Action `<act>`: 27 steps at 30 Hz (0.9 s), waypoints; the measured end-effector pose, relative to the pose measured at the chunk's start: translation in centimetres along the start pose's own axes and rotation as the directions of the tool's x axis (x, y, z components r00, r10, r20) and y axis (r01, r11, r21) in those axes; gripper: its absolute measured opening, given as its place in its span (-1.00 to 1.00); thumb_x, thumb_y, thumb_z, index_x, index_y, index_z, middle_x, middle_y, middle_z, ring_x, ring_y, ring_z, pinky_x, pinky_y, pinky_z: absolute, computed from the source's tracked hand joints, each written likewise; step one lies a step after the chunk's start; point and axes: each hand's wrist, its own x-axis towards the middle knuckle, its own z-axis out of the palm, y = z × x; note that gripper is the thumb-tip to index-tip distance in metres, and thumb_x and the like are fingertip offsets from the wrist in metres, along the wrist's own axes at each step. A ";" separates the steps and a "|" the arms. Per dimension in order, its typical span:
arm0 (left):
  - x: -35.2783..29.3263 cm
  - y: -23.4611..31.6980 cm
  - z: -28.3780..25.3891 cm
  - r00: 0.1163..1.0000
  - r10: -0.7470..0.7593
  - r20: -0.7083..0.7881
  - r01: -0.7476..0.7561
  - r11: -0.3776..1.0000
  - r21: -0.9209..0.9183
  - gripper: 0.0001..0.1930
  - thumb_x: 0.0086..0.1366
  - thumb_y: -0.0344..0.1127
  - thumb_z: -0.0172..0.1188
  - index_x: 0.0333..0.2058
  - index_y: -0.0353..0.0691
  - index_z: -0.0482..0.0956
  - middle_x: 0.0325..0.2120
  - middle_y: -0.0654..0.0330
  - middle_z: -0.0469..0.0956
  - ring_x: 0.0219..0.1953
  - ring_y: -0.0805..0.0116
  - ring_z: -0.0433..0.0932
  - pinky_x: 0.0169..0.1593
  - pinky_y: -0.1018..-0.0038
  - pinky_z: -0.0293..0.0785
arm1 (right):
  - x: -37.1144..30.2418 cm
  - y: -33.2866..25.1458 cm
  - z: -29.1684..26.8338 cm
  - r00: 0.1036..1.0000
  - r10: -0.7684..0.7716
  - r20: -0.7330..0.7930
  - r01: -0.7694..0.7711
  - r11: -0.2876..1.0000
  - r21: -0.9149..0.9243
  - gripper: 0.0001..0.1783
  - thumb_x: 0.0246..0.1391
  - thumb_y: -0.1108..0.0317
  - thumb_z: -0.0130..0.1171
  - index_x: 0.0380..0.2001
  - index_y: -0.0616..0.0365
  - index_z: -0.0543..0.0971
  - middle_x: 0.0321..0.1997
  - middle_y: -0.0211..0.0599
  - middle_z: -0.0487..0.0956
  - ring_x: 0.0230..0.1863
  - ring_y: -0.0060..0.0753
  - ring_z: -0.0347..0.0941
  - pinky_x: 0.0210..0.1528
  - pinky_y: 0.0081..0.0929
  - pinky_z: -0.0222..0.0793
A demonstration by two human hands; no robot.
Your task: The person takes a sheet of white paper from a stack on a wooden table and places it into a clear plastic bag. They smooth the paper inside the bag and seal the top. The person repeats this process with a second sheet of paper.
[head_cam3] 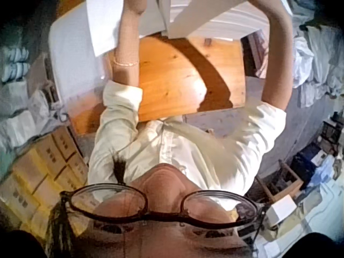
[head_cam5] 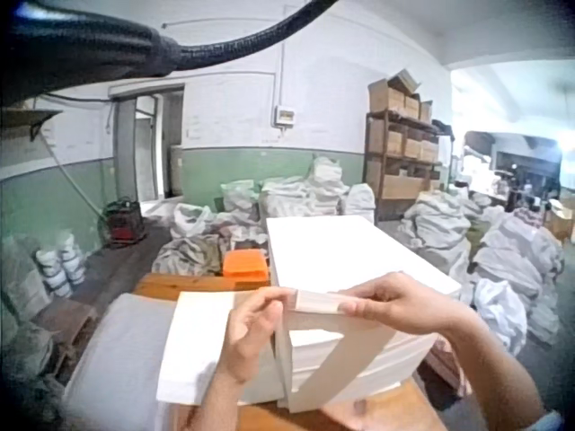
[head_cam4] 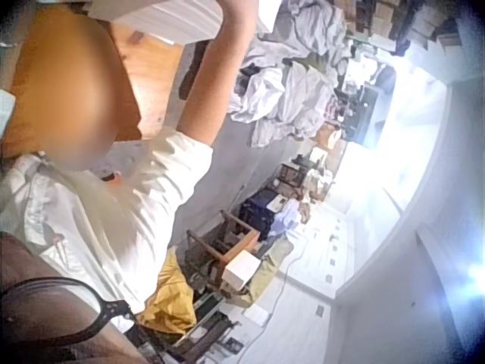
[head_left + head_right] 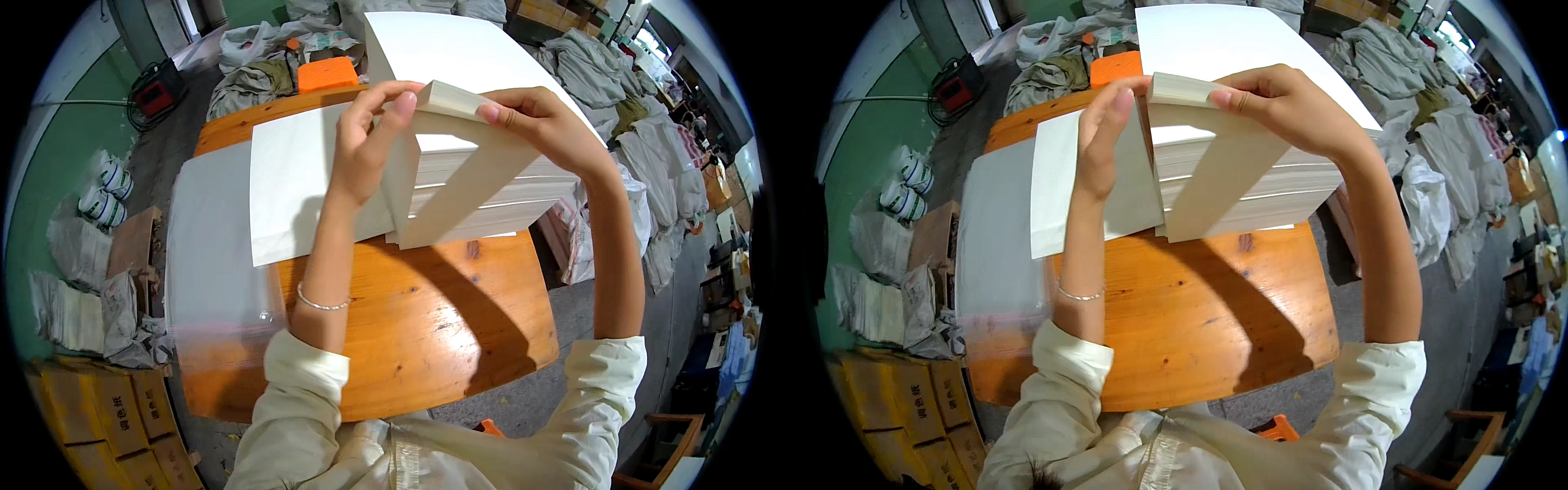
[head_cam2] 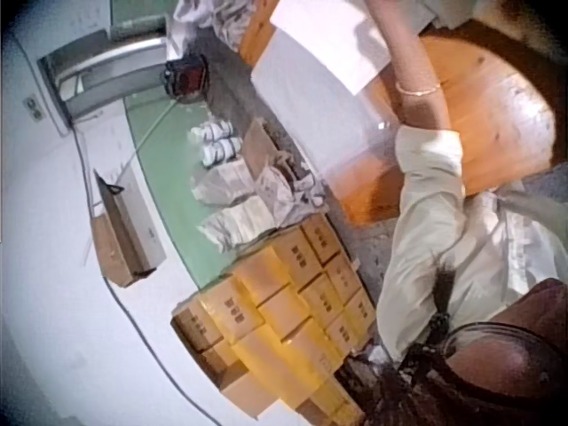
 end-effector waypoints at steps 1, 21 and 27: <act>-0.2 -0.8 0.3 0.999 0.031 -0.038 -0.031 1.000 0.004 -0.58 0.17 0.02 0.14 -0.20 -0.24 0.55 -0.29 0.23 0.50 -0.22 0.50 0.38 -0.11 0.57 0.26 | 0.0 -0.2 -0.1 1.000 0.013 0.016 -0.014 1.000 0.018 -0.48 0.14 0.00 0.07 -0.11 0.29 0.55 -0.42 -0.37 0.55 -0.38 -0.63 0.41 -0.31 -0.65 0.31; -1.4 -1.6 2.3 0.980 0.185 -0.078 -0.170 0.971 0.166 -0.62 0.11 -0.17 0.27 -0.14 -0.21 0.45 -0.06 0.13 0.45 0.21 0.09 0.20 0.22 0.27 0.10 | 0.3 0.9 -0.4 0.990 -0.058 0.125 0.028 0.974 0.225 -0.50 -0.03 0.23 0.26 0.00 0.20 0.49 0.10 -0.16 0.45 0.08 -0.39 0.40 0.18 -0.48 0.25; -1.4 -1.5 2.5 0.976 0.204 -0.076 -0.189 0.966 0.176 -0.62 0.12 -0.17 0.26 -0.13 -0.21 0.46 -0.03 0.09 0.43 0.21 0.09 0.21 0.23 0.25 0.11 | 0.3 1.3 -0.1 0.994 -0.079 0.082 0.059 0.974 0.220 -0.54 0.01 0.22 0.24 -0.04 0.22 0.52 -0.03 -0.17 0.54 -0.06 -0.43 0.49 0.04 -0.54 0.35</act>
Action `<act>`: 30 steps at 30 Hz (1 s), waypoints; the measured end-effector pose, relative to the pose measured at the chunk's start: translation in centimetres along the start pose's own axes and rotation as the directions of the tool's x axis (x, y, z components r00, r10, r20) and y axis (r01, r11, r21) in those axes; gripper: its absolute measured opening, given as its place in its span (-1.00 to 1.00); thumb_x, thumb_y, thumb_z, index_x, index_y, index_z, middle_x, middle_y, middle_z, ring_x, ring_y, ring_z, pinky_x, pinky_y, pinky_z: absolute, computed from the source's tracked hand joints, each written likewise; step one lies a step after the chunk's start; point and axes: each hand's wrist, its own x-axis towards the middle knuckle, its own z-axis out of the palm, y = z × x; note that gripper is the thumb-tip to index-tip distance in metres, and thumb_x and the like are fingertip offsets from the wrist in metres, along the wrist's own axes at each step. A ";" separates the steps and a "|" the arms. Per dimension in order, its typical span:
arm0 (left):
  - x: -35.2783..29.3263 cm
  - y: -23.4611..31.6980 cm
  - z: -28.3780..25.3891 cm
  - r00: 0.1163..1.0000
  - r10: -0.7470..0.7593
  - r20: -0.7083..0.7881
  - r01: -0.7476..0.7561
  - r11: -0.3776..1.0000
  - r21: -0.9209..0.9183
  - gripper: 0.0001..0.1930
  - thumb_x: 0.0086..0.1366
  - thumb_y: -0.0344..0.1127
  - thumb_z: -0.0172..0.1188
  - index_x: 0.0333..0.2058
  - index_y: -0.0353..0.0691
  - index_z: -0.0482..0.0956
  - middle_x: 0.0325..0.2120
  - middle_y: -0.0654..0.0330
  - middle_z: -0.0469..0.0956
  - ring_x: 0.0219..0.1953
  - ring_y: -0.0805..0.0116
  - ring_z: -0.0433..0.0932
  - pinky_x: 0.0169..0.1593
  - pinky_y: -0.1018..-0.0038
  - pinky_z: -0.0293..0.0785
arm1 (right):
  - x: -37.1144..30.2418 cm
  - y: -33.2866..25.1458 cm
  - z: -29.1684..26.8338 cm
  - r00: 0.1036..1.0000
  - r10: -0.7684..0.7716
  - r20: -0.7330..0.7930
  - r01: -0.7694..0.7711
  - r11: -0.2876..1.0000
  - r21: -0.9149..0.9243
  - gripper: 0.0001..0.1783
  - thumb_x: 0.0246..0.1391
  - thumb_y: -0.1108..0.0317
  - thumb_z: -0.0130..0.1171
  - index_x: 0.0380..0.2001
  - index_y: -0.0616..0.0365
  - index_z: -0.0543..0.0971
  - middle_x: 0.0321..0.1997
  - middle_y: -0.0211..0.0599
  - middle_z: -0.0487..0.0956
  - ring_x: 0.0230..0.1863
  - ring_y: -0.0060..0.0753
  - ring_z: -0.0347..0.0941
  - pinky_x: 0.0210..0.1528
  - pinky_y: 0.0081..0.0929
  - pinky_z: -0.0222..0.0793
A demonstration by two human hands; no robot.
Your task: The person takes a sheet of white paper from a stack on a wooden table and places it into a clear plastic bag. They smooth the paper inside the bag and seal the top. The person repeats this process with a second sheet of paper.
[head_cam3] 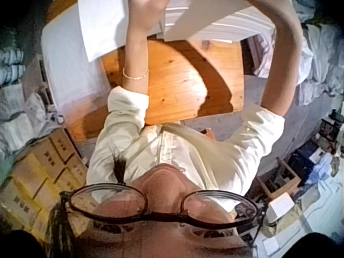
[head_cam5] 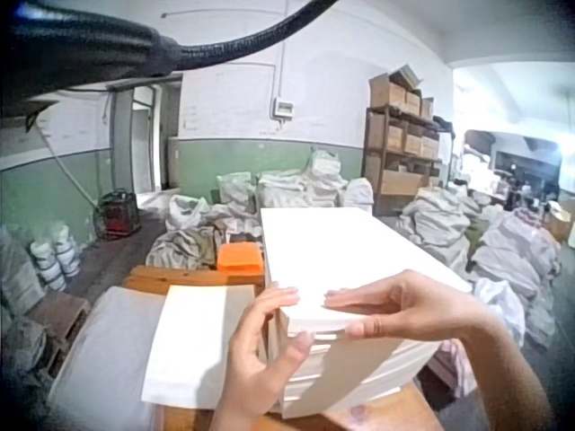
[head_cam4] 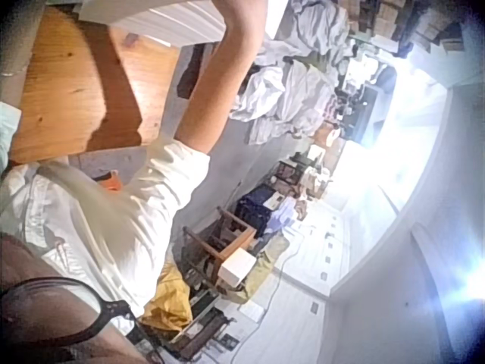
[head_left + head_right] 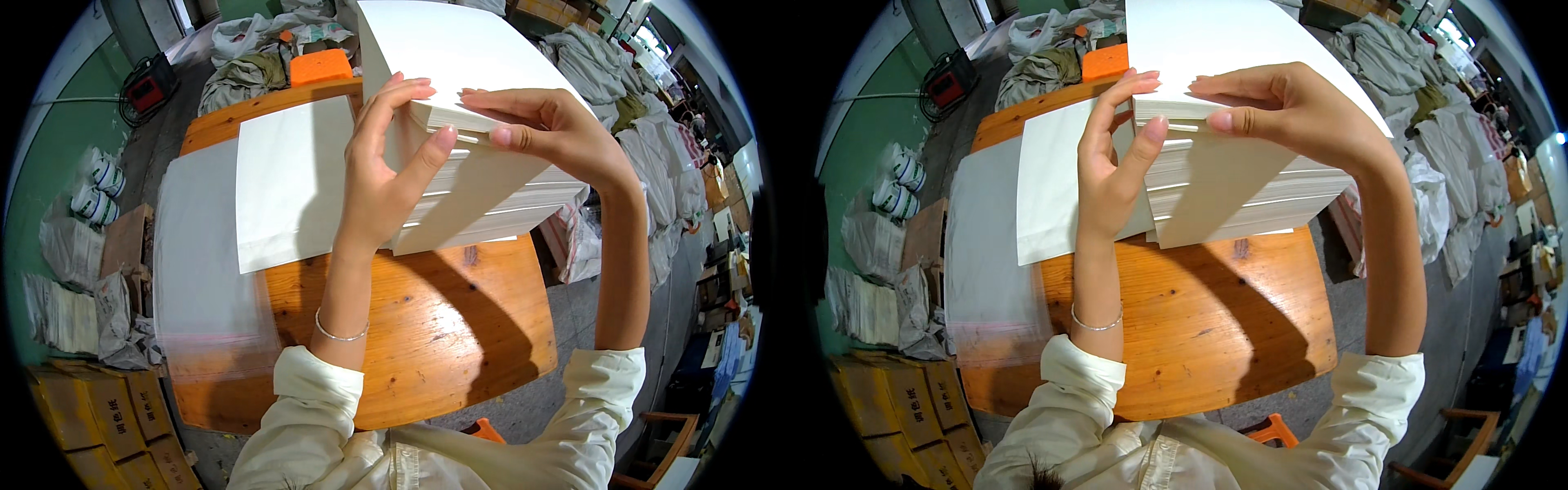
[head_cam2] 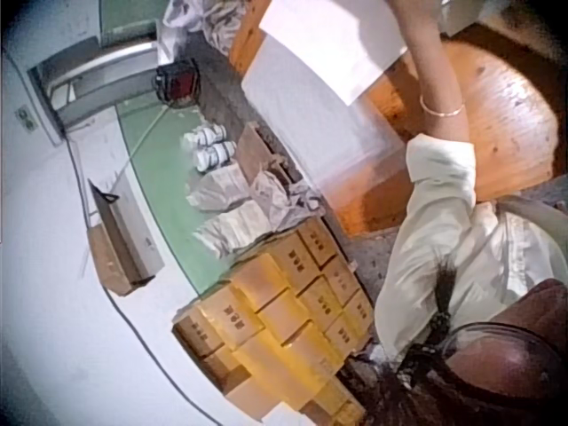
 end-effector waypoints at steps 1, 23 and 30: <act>0.0 0.0 0.0 1.000 0.006 0.000 -0.006 1.000 0.005 -0.62 0.12 -0.17 0.26 -0.13 -0.21 0.46 -0.02 0.08 0.43 0.20 0.09 0.21 0.23 0.25 0.11 | 0.0 0.0 0.0 1.000 0.005 0.002 -0.005 1.000 0.002 -0.54 0.01 0.22 0.24 -0.04 0.22 0.52 -0.03 -0.17 0.54 -0.05 -0.43 0.49 0.04 -0.54 0.35; 0.0 0.4 0.2 0.999 -0.018 -0.027 0.017 1.000 -0.016 -0.61 0.07 -0.23 0.29 -0.15 -0.27 0.49 -0.03 0.03 0.46 0.21 0.07 0.22 0.23 0.24 0.12 | 0.0 -0.1 -0.1 0.999 -0.037 0.002 0.037 0.998 0.042 -0.43 0.01 0.23 0.25 0.03 0.37 0.42 -0.01 -0.11 0.52 -0.02 -0.47 0.44 0.07 -0.54 0.32; 0.0 0.5 -0.6 1.000 -0.009 0.005 0.009 0.999 0.036 -0.54 0.04 -0.25 0.31 -0.07 -0.27 0.46 -0.04 0.05 0.48 0.18 0.16 0.28 0.20 0.27 0.17 | 0.0 -0.2 -0.2 0.998 0.032 -0.049 -0.033 0.999 -0.030 -0.58 0.09 0.27 0.16 0.02 0.15 0.48 -0.20 -0.19 0.60 -0.21 -0.52 0.52 -0.15 -0.57 0.43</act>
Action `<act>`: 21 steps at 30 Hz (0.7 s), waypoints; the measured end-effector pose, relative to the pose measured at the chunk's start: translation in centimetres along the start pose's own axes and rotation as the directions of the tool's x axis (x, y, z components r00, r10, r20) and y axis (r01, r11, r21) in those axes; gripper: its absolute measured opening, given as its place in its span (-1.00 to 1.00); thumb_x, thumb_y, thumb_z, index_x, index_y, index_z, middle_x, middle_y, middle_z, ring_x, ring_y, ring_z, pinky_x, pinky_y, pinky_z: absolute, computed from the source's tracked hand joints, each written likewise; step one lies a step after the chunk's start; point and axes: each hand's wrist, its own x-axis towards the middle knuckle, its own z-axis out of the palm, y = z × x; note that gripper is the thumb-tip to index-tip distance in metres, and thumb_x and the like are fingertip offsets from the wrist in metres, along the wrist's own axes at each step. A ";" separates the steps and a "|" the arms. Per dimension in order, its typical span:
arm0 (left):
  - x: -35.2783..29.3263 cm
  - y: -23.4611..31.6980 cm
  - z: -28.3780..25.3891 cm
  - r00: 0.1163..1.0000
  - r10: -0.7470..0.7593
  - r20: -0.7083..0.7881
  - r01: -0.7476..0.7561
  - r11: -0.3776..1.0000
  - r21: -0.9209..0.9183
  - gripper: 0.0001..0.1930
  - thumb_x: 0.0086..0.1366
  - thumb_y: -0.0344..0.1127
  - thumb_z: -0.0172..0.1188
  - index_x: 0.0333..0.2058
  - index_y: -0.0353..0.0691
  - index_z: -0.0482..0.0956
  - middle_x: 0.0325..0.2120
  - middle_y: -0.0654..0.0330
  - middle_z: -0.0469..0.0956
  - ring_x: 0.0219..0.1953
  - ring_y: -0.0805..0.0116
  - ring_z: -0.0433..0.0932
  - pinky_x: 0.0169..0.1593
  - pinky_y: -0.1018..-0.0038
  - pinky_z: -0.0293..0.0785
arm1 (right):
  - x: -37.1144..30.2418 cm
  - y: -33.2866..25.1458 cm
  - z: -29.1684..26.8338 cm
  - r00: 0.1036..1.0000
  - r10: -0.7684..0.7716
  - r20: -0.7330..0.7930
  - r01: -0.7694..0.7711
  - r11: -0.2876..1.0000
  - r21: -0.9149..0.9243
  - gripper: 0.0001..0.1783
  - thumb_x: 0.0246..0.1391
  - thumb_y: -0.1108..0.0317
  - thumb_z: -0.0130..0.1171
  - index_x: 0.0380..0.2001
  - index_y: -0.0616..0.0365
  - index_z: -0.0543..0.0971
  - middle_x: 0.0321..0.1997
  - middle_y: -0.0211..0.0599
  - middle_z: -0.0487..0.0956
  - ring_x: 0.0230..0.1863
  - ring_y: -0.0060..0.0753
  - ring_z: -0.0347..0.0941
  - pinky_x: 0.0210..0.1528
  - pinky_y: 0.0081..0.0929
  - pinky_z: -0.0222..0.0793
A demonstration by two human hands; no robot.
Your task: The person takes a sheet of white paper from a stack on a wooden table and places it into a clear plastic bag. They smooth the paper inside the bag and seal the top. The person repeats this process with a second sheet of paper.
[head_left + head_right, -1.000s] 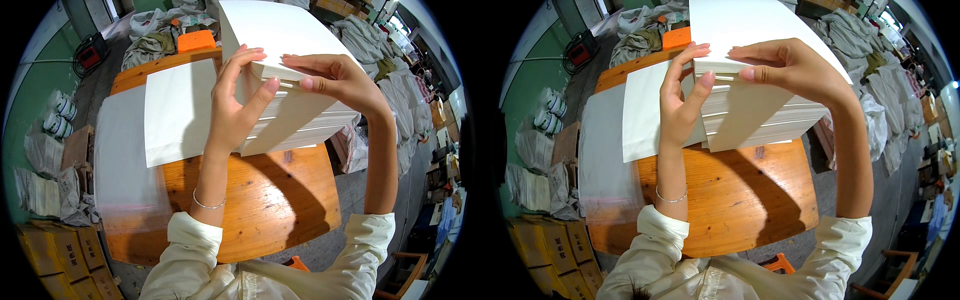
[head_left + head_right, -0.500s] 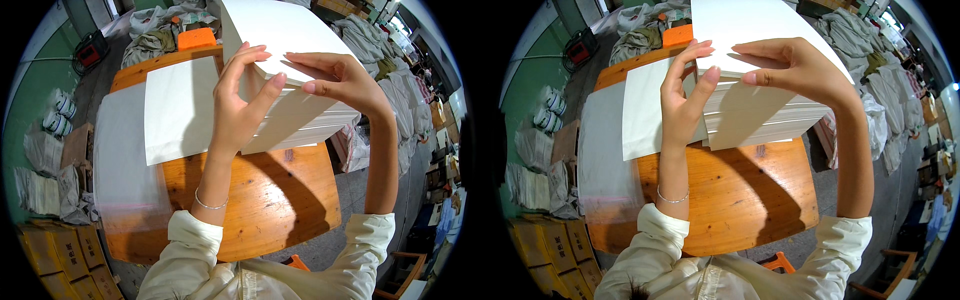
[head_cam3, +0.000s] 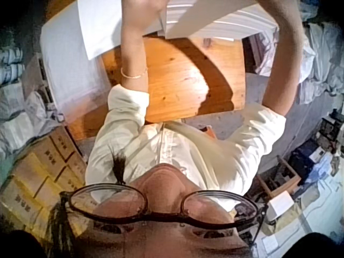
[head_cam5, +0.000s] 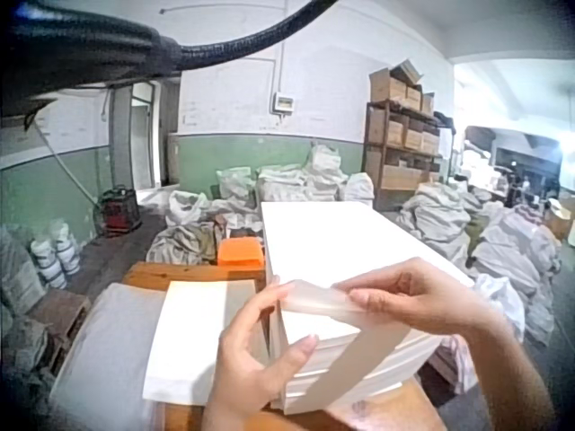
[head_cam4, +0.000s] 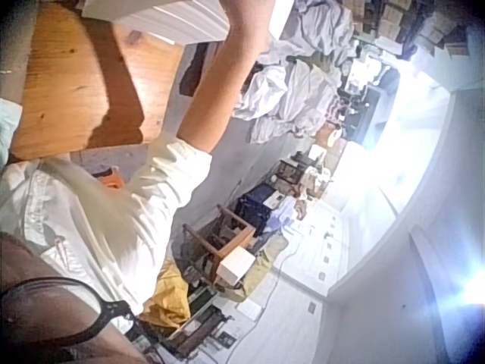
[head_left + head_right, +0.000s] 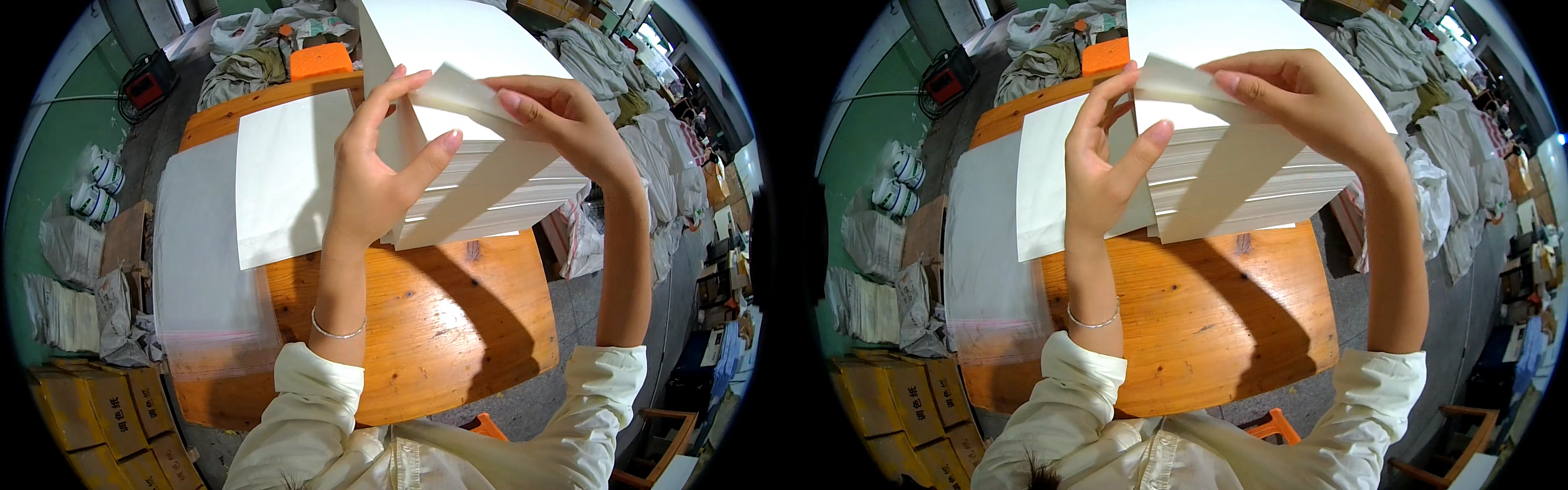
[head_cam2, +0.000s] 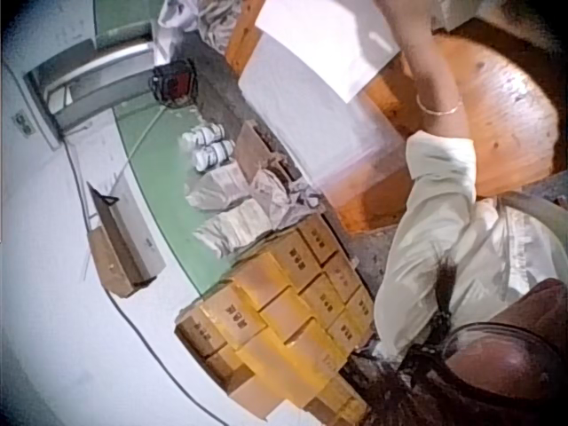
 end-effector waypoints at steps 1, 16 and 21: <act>-0.1 0.1 0.0 1.000 -0.007 -0.009 0.007 1.000 0.002 -0.52 0.04 -0.25 0.32 -0.06 -0.27 0.45 -0.05 0.04 0.48 0.17 0.17 0.29 0.19 0.28 0.19 | -0.1 0.2 0.6 0.988 -0.087 -0.125 0.083 0.996 -0.038 -0.61 0.10 0.29 0.14 0.01 0.11 0.49 -0.20 -0.22 0.61 -0.23 -0.52 0.53 -0.18 -0.57 0.44; 0.1 0.5 0.4 0.992 -0.033 -0.121 0.010 0.982 -0.191 -0.44 0.07 -0.28 0.31 0.01 -0.36 0.32 0.01 -0.03 0.39 0.12 0.21 0.34 0.18 0.33 0.22 | -0.2 -0.3 1.8 0.822 -0.561 -0.100 0.439 0.735 -0.517 -0.74 -0.08 0.30 0.30 -0.26 0.09 0.63 -0.34 -0.22 0.62 -0.46 -0.40 0.54 -0.45 -0.56 0.42; 0.1 0.6 0.9 0.987 -0.090 -0.130 0.057 0.970 -0.237 -0.43 0.06 -0.27 0.33 0.00 -0.35 0.32 0.01 -0.02 0.39 0.11 0.21 0.33 0.19 0.32 0.21 | -0.3 -0.1 1.8 0.841 -0.522 -0.145 0.381 0.760 -0.526 -0.74 -0.06 0.32 0.29 -0.24 0.09 0.62 -0.36 -0.27 0.62 -0.48 -0.43 0.53 -0.43 -0.55 0.43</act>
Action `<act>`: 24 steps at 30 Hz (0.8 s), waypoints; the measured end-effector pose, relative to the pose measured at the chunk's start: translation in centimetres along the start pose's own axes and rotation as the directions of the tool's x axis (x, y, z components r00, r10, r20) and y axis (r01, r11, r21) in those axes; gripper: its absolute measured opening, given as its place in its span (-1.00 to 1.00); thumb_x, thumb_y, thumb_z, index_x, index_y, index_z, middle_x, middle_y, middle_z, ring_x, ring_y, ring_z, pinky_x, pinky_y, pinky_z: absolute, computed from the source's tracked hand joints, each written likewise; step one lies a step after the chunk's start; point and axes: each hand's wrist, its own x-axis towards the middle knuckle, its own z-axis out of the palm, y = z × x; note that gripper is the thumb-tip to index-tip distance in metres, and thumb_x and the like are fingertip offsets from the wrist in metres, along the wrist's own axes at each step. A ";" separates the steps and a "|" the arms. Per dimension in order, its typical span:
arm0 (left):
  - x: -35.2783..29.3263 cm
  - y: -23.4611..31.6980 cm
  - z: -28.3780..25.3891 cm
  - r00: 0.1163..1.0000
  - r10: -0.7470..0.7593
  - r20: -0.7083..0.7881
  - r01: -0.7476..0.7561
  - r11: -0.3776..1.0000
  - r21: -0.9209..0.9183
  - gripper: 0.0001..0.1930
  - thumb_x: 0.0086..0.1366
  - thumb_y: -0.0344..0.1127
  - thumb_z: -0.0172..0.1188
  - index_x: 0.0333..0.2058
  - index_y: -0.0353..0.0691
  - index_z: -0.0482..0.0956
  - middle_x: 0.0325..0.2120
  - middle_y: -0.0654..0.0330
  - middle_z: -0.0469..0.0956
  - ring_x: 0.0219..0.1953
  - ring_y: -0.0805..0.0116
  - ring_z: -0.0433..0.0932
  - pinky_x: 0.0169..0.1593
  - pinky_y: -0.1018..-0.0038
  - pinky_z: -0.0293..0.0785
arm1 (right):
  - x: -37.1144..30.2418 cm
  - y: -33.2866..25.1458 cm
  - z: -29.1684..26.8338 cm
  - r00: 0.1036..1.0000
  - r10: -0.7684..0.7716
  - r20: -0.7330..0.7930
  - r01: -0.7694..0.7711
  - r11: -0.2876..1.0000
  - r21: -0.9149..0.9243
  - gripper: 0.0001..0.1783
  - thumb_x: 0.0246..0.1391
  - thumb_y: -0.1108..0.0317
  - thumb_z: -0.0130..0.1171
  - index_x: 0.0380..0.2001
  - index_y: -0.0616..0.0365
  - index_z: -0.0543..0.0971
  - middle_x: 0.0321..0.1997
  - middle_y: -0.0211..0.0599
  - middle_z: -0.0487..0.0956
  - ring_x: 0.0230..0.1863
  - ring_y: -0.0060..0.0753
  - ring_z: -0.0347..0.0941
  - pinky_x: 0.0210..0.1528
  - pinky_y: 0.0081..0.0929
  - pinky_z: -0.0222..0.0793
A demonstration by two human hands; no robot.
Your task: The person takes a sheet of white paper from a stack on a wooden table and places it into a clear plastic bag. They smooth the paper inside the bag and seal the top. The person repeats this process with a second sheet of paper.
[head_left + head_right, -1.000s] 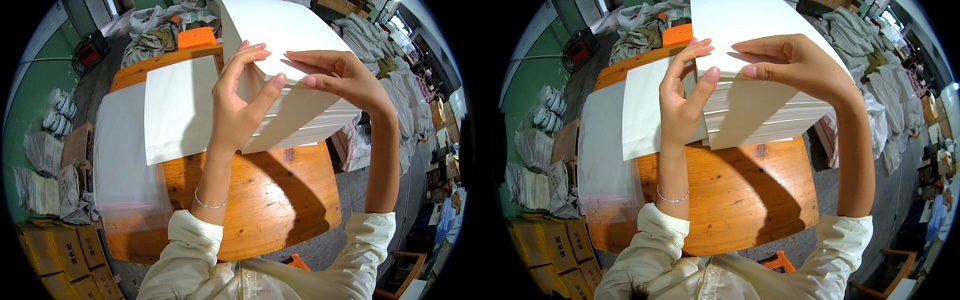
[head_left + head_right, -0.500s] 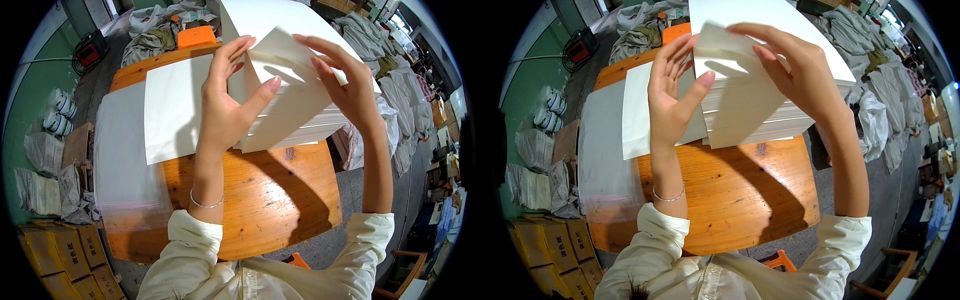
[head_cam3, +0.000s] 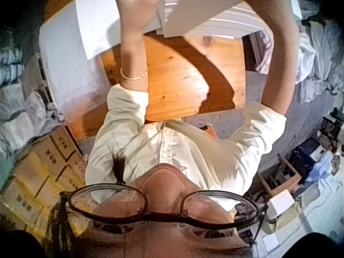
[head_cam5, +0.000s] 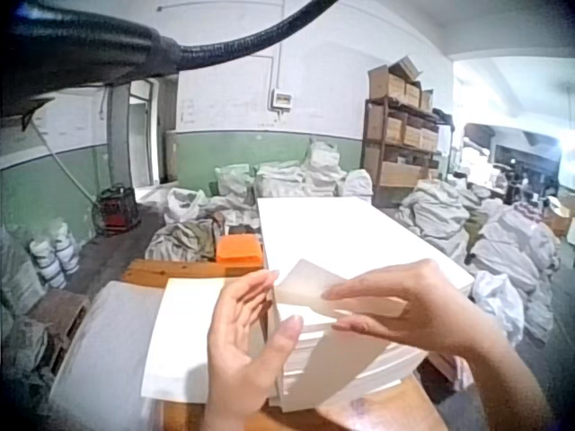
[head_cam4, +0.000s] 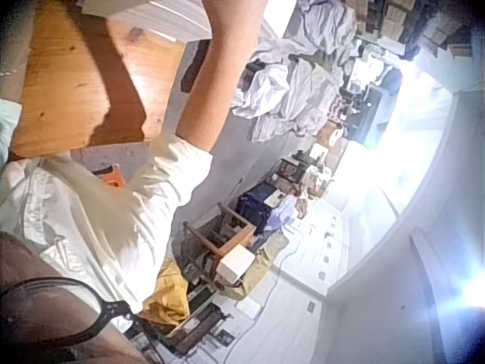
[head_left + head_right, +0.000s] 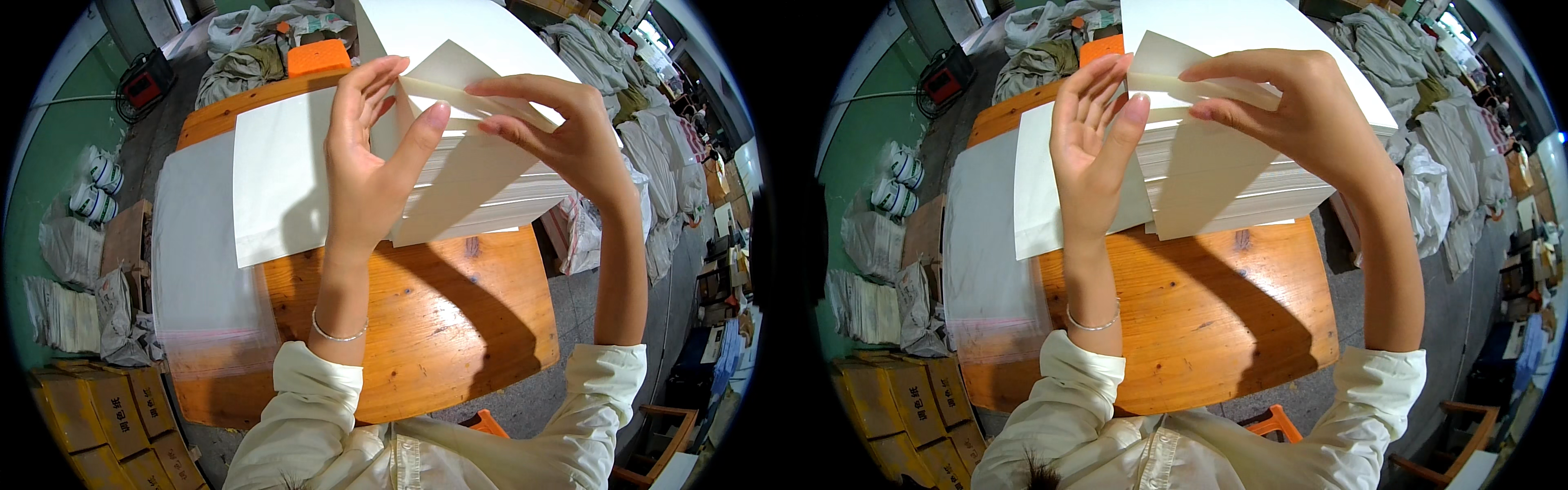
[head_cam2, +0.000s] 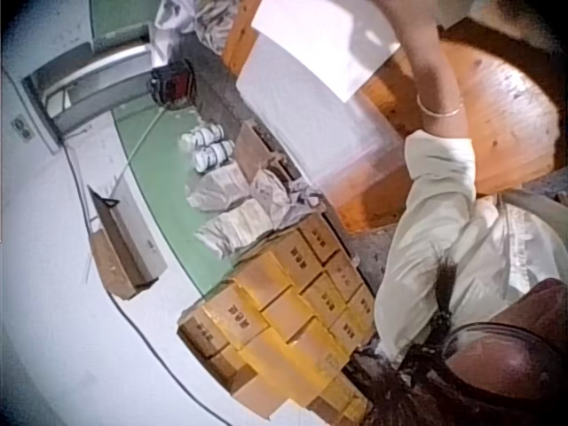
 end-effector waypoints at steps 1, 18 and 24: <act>0.0 0.0 0.0 1.000 -0.010 -0.006 0.010 1.000 -0.010 -0.42 0.05 -0.26 0.34 0.00 -0.35 0.32 0.01 -0.01 0.39 0.11 0.20 0.33 0.19 0.32 0.20 | 0.0 0.1 0.0 1.000 0.005 -0.018 -0.005 1.000 0.014 -0.75 -0.05 0.33 0.28 -0.23 0.07 0.62 -0.32 -0.27 0.62 -0.47 -0.43 0.54 -0.42 -0.55 0.43; 0.5 0.3 -2.4 0.984 -0.033 0.175 0.069 0.978 -0.199 -0.40 0.23 -0.20 0.10 0.13 -0.39 0.12 0.12 -0.15 0.23 0.22 0.09 0.17 0.27 0.31 0.03 | 0.9 -0.2 -0.7 0.991 -0.090 0.098 0.092 0.996 -0.015 -0.62 -0.20 0.35 0.35 -0.19 0.02 0.62 -0.10 -0.29 0.58 -0.34 -0.32 0.55 -0.28 -0.45 0.49; 0.5 0.4 -2.3 0.984 -0.042 0.171 0.080 0.973 -0.219 -0.39 0.23 -0.19 0.12 0.14 -0.37 0.12 0.11 -0.13 0.24 0.22 0.10 0.17 0.26 0.31 0.04 | 0.9 -0.6 -1.0 0.987 0.037 0.154 -0.038 0.999 0.008 -0.60 -0.20 0.37 0.34 -0.17 0.04 0.61 -0.22 -0.30 0.62 -0.36 -0.36 0.54 -0.24 -0.44 0.49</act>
